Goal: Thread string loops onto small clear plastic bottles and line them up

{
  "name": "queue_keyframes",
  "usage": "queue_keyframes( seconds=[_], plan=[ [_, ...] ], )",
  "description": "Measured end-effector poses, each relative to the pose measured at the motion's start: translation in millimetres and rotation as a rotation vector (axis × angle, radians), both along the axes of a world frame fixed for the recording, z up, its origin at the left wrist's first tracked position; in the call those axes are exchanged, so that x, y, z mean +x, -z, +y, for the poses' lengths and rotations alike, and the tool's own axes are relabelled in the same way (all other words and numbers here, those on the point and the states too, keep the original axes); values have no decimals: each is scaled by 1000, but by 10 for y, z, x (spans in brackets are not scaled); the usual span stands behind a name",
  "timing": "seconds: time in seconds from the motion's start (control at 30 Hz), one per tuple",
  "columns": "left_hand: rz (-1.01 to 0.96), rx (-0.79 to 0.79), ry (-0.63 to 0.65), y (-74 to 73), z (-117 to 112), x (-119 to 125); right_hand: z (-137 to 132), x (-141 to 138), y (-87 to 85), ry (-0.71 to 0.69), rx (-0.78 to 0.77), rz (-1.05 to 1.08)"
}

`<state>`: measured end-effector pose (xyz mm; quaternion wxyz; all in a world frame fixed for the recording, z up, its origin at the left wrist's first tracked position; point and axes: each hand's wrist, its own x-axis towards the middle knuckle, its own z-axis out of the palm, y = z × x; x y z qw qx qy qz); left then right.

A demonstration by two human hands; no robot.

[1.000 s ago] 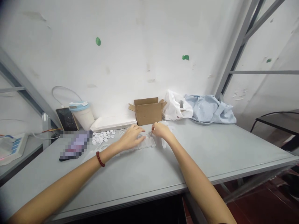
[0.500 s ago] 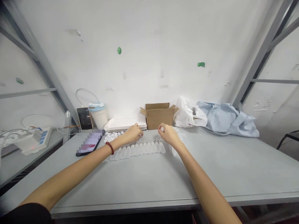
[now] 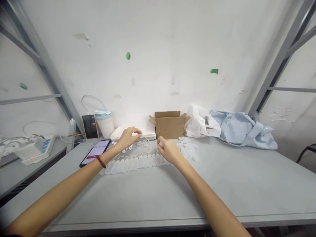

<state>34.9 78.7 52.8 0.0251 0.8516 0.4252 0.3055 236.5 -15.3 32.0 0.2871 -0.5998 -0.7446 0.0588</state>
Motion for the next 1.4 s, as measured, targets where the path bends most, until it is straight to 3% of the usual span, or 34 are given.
queue_keyframes(
  seconds=[0.1, 0.23, 0.37, 0.57, 0.73, 0.87, 1.4],
  plan=[
    [-171, -112, -30, 48, -103, -116, -20, -85, 44, -48, 17, -29],
    [-411, -336, -67, 218, -241, -251, -50, -154, 92, -52, 30, -27],
    [-519, -421, -96, 281, -432, -274, -97, -212, 102, -75, 73, 28],
    [-667, -710, 136, 149, -661, -196, -166, -338, 138, -138, 120, 42],
    [-820, -967, 324, 143, -666, -239, -197, -404, 182, -183, 144, -28],
    [-832, -1097, 400, 145, -675, -250, -212, -408, 182, -200, 166, -39],
    [-863, -1112, 406, 202, -705, -235, -248, -446, 224, -251, 292, -66]
  ],
)
